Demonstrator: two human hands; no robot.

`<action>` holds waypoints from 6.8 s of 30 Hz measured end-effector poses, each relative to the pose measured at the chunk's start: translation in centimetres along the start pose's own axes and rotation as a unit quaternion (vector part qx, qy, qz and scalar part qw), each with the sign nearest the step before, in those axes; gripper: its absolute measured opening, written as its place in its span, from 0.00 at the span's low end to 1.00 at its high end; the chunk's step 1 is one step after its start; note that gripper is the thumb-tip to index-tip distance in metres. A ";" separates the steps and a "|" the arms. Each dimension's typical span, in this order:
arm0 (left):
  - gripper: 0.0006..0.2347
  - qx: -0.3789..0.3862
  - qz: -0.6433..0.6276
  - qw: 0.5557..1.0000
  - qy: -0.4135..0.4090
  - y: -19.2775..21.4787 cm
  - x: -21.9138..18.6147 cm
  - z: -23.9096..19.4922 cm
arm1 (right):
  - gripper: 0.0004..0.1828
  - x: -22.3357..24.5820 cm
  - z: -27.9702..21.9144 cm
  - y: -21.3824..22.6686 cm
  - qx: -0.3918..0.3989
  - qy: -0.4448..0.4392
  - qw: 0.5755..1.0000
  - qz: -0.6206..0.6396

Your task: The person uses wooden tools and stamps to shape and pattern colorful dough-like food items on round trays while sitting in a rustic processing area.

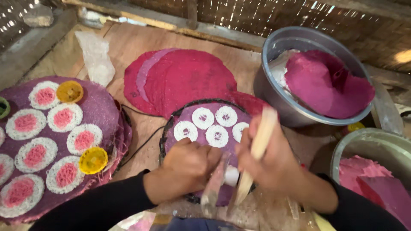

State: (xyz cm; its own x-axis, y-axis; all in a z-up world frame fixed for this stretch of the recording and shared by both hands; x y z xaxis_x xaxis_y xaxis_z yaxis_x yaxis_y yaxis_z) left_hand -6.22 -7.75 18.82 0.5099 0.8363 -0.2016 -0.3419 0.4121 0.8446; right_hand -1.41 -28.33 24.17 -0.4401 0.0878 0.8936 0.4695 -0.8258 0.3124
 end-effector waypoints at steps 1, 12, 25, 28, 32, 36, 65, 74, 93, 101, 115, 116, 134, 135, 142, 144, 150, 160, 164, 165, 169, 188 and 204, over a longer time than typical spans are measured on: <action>0.10 0.102 -0.021 0.993 0.051 0.0 -0.3 -0.3 | 0.23 0.6 -1.2 -0.3 0.026 0.072 0.996 -0.055; 0.10 0.231 -0.214 0.933 0.176 0.2 2.8 -3.8 | 0.10 0.2 -3.2 6.2 0.119 0.471 0.760 -0.432; 0.15 -0.061 -0.449 0.892 0.003 -6.6 0.5 -1.5 | 0.20 -16.3 7.7 2.5 -0.199 -0.165 0.825 0.502; 0.16 -0.268 -0.214 0.937 -0.061 -2.4 1.8 -2.5 | 0.21 -16.3 9.1 5.7 -0.113 -0.145 0.966 0.181; 0.21 -0.275 -0.231 0.933 0.011 -0.9 0.6 -2.0 | 0.17 -16.2 10.9 18.7 -0.109 0.034 0.925 -0.362; 0.26 -0.385 -0.166 0.906 -0.058 -4.3 0.0 0.6 | 0.17 -23.1 10.8 26.5 0.071 -0.266 0.777 -0.566; 0.21 -0.328 -0.119 0.935 0.070 -12.0 2.3 2.2 | 0.13 -31.5 13.7 29.2 0.151 -0.048 0.775 -0.612; 0.18 -0.340 -0.134 0.927 0.081 -6.4 -0.2 5.9 | 0.18 -17.6 4.9 28.5 0.076 -0.180 0.770 -0.607; 0.07 -0.211 -0.041 0.970 0.112 -1.6 -0.8 6.7 | 0.19 3.9 -3.1 5.5 0.073 0.070 0.747 -0.657; 0.08 -0.215 -0.021 0.967 0.132 -0.5 1.3 6.7 | 0.26 1.0 -7.3 -1.0 -0.028 0.103 0.739 -0.665; 0.21 -0.438 -0.201 0.819 0.313 -4.1 -0.8 9.1 | 0.13 -7.6 -7.3 -1.2 -0.294 0.069 0.901 -0.310; 0.20 -0.427 -0.138 0.838 0.309 -4.1 -0.8 9.0 | 0.13 -7.8 -7.6 -1.5 -0.286 0.078 0.901 -0.315; 0.17 -0.234 -0.625 0.710 0.222 0.8 7.0 3.9 | 0.18 -14.6 5.5 20.2 -0.113 -0.067 0.863 -0.487; 0.17 -0.218 -0.658 0.691 0.204 0.9 7.2 3.7 | 0.18 -14.3 5.9 18.6 -0.121 -0.026 0.867 -0.483; 0.17 -0.220 -0.748 0.596 0.192 -0.8 4.6 2.2 | 0.56 -10.5 -1.1 -5.2 0.259 -0.161 0.741 0.598; 0.17 -0.196 -0.772 0.574 0.191 -2.6 4.3 3.0 | 0.60 -9.0 -3.6 -7.8 0.312 -0.152 0.570 0.745; 0.16 -0.067 -0.781 0.550 0.288 -7.3 8.1 4.7 | 0.55 -7.4 -6.3 -2.3 0.022 -0.124 0.640 0.758; 0.12 0.023 -0.108 0.980 0.167 -5.8 1.5 0.9 | 0.53 -6.7 -8.6 4.0 -0.194 -0.027 0.960 0.202; 0.12 -0.049 -0.108 0.985 0.129 -3.2 -0.1 -0.2 | 0.50 -6.2 -8.7 3.9 -0.139 -0.023 0.987 0.078; 0.14 -0.057 -0.109 0.986 0.113 -2.8 -0.3 -0.4 | 0.51 -5.9 -8.9 3.8 -0.126 -0.013 0.990 0.065; 0.20 0.034 -0.134 0.987 0.084 -3.1 -1.3 -1.5 | 0.52 -5.5 -9.9 3.3 -0.057 0.057 0.997 -0.011; 0.24 0.214 -0.341 0.879 0.255 -12.9 3.8 -2.8 | 0.59 -15.1 -10.9 4.5 0.132 -0.439 0.768 0.447; 0.40 0.061 -0.931 0.354 -0.066 -12.4 14.1 4.2 | 0.60 -19.2 -2.1 9.1 0.347 -0.413 0.798 0.271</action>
State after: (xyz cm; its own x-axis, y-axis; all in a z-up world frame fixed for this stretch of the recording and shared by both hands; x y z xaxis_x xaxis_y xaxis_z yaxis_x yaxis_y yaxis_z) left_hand 8.50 -2.56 7.59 -0.2039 -0.8712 -0.4465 0.7156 0.1786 -0.6753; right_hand 9.71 -38.66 9.13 0.4897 0.3961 0.7767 0.8564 -0.3854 -0.3435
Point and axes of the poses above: each hand's wrist, its own z-axis towards the middle knuckle, its own y-axis out of the back of the hand, x = y × z, the point moved 1 cm from there along z, towards the middle knuckle, and after that the axes turned 7 degrees about y, right-handed, at the moved point
